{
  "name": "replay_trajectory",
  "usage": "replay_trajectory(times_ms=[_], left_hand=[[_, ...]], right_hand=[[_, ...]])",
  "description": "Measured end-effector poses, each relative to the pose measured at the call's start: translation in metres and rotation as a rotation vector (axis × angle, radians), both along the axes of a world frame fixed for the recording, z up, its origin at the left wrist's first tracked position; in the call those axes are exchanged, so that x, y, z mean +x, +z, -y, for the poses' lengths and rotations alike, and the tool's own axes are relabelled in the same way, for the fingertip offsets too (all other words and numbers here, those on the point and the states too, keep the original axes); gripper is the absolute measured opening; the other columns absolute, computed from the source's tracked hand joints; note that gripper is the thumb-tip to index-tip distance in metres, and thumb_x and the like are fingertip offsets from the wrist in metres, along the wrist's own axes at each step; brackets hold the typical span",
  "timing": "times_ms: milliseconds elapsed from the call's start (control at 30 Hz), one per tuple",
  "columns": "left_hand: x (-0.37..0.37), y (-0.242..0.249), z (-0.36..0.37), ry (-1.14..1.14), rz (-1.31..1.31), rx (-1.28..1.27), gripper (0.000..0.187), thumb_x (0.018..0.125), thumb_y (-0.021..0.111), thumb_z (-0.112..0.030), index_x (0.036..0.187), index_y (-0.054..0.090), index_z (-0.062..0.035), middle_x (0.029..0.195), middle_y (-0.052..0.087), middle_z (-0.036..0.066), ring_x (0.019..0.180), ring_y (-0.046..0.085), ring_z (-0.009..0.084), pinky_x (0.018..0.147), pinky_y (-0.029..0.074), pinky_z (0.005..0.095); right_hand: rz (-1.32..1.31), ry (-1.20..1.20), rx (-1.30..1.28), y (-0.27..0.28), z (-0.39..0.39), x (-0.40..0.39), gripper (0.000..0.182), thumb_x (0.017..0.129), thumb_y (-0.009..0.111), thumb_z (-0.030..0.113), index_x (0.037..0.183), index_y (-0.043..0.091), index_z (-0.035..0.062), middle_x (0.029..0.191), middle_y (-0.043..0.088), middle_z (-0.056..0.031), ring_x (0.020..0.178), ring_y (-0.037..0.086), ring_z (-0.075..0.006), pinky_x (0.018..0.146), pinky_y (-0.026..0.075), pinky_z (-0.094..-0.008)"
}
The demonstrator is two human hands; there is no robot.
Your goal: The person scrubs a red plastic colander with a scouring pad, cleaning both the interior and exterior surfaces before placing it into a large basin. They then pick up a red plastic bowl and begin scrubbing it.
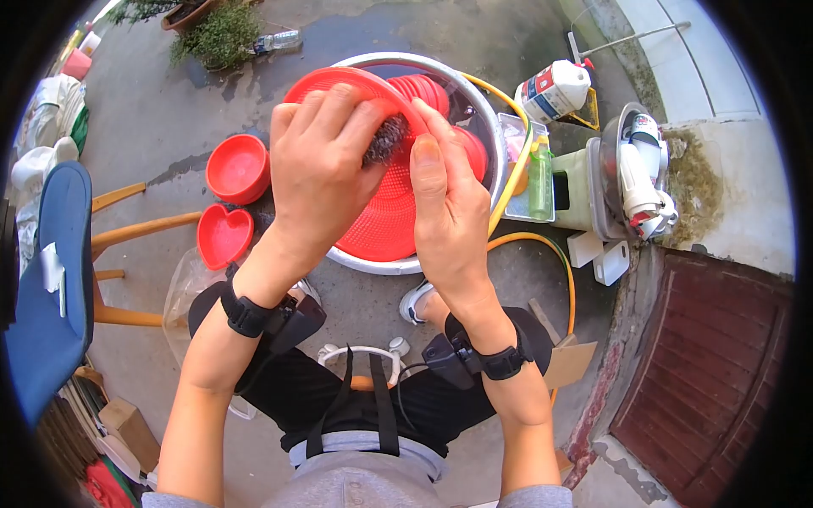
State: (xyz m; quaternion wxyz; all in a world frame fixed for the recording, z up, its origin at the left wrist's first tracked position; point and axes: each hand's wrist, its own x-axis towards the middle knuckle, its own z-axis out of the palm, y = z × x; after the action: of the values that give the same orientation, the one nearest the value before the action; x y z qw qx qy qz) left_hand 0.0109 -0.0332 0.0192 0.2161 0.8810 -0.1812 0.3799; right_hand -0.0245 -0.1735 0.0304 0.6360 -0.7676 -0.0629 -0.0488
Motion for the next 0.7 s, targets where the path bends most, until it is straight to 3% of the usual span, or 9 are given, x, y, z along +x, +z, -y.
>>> replay_trajectory(times_ms=[133, 200, 267, 367, 433, 467, 533, 667, 700], left_hand=[[-0.011, -0.007, 0.012, -0.158, 0.029, 0.068, 0.014, 0.075, 0.062, -0.018, 0.086, 0.062, -0.0103, 0.085, 0.056, 0.001, 0.081, 0.056, 0.0170, 0.072, 0.038, 0.0341], [-0.010, -0.003, 0.005, -0.086, -0.104, 0.036, 0.033, 0.066, 0.073, -0.012, 0.098, 0.065, -0.0103, 0.097, 0.061, 0.002, 0.089, 0.059, 0.0207, 0.076, 0.040, 0.0366], [0.001, 0.002, -0.010, 0.017, -0.147, 0.021, 0.036, 0.068, 0.076, -0.011, 0.102, 0.065, -0.0105, 0.100, 0.062, 0.003, 0.095, 0.059, 0.0236, 0.080, 0.041, 0.0387], [0.005, 0.010, -0.020, -0.026, -0.139, -0.127, 0.035, 0.074, 0.077, -0.011, 0.106, 0.064, -0.0091, 0.101, 0.061, 0.006, 0.095, 0.060, 0.0247, 0.082, 0.044, 0.0376], [0.007, 0.014, -0.024, -0.046, -0.082, -0.407, 0.038, 0.074, 0.075, -0.010, 0.110, 0.061, -0.0093, 0.101, 0.061, 0.008, 0.095, 0.061, 0.0280, 0.079, 0.047, 0.0401], [0.005, 0.019, -0.028, -0.004, -0.119, -0.453, 0.035, 0.083, 0.071, -0.012, 0.115, 0.058, -0.0076, 0.103, 0.060, 0.011, 0.093, 0.061, 0.0286, 0.082, 0.049, 0.0399], [0.005, 0.021, -0.039, 0.069, -0.204, -0.588, 0.032, 0.090, 0.066, -0.016, 0.120, 0.057, -0.0081, 0.106, 0.059, 0.012, 0.096, 0.059, 0.0246, 0.086, 0.047, 0.0373], [0.014, 0.003, -0.068, 0.098, -0.242, -0.571, 0.025, 0.096, 0.057, -0.013, 0.120, 0.057, -0.0080, 0.108, 0.059, 0.011, 0.101, 0.057, 0.0229, 0.090, 0.045, 0.0350], [0.013, 0.002, -0.075, 0.019, -0.425, -0.627, 0.023, 0.097, 0.054, -0.011, 0.119, 0.058, -0.0081, 0.109, 0.059, 0.011, 0.103, 0.056, 0.0209, 0.090, 0.044, 0.0341]], right_hand=[[0.051, -0.030, -0.044, -0.002, 0.001, 0.003, 0.048, 0.107, 0.043, 0.034, 0.138, 0.052, -0.0022, 0.102, 0.062, -0.0030, 0.086, 0.052, -0.0085, 0.077, 0.045, -0.0231], [0.003, -0.007, -0.049, 0.001, 0.003, 0.003, 0.049, 0.107, 0.043, 0.035, 0.137, 0.053, -0.0024, 0.109, 0.064, -0.0065, 0.094, 0.056, -0.0110, 0.085, 0.046, -0.0256], [0.016, -0.026, -0.033, 0.003, 0.003, 0.006, 0.050, 0.107, 0.042, 0.036, 0.135, 0.054, -0.0034, 0.112, 0.064, -0.0078, 0.099, 0.057, -0.0119, 0.089, 0.045, -0.0267], [-0.042, -0.097, 0.020, 0.001, 0.018, 0.018, 0.055, 0.107, 0.037, 0.041, 0.134, 0.053, -0.0039, 0.122, 0.062, -0.0101, 0.108, 0.058, -0.0140, 0.096, 0.044, -0.0292], [-0.181, -0.167, 0.177, 0.004, 0.033, 0.025, 0.058, 0.107, 0.032, 0.046, 0.138, 0.049, 0.0000, 0.131, 0.058, -0.0111, 0.116, 0.058, -0.0170, 0.102, 0.044, -0.0329], [-0.175, -0.181, 0.175, 0.007, 0.036, 0.025, 0.058, 0.107, 0.032, 0.046, 0.138, 0.049, 0.0000, 0.131, 0.058, -0.0111, 0.116, 0.058, -0.0170, 0.102, 0.044, -0.0329], [-0.196, -0.257, 0.422, 0.015, 0.039, 0.026, 0.057, 0.107, 0.032, 0.047, 0.139, 0.049, 0.0024, 0.131, 0.058, -0.0103, 0.116, 0.058, -0.0180, 0.101, 0.046, -0.0337], [-0.212, -0.156, 0.565, 0.031, 0.042, 0.018, 0.054, 0.107, 0.033, 0.045, 0.138, 0.049, 0.0028, 0.130, 0.059, -0.0101, 0.116, 0.058, -0.0174, 0.100, 0.047, -0.0349], [-0.209, -0.157, 0.570, 0.032, 0.044, 0.015, 0.054, 0.107, 0.033, 0.045, 0.138, 0.049, 0.0028, 0.130, 0.059, -0.0101, 0.116, 0.058, -0.0174, 0.100, 0.047, -0.0349]])
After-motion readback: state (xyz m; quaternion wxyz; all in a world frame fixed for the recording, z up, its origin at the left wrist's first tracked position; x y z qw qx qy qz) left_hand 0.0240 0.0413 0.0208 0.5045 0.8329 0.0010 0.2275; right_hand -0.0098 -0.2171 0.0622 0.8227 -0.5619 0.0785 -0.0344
